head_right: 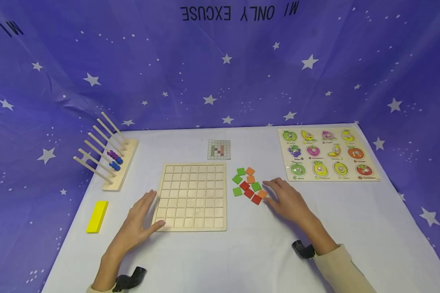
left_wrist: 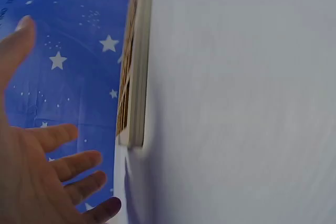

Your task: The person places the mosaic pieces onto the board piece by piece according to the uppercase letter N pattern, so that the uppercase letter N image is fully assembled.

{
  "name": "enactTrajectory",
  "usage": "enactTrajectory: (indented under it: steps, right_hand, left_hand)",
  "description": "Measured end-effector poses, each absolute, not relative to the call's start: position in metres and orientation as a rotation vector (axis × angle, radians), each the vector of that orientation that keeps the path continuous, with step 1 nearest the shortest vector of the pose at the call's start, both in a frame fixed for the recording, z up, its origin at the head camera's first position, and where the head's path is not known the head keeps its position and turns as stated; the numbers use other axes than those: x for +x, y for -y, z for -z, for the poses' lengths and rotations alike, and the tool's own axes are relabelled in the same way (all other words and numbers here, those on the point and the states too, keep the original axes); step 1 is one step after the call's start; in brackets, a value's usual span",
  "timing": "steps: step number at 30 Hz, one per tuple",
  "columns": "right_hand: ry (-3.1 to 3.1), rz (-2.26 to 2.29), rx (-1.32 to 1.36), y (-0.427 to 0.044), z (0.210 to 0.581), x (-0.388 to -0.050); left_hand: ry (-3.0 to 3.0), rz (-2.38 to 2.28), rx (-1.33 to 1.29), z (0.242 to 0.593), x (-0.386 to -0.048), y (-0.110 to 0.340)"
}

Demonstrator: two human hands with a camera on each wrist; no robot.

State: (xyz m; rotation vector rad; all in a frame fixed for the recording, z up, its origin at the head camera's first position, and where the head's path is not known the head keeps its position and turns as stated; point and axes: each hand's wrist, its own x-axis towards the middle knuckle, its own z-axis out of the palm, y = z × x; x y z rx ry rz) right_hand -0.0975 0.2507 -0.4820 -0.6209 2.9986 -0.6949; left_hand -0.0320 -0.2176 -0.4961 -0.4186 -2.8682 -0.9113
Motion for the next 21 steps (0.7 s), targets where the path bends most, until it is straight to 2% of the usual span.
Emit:
enactTrajectory:
  steps: [21]
  right_hand:
    - [-2.981,0.702,-0.633,-0.249,0.494,-0.111]
  left_hand:
    - [2.847,1.016,-0.417,0.523,-0.029,0.22]
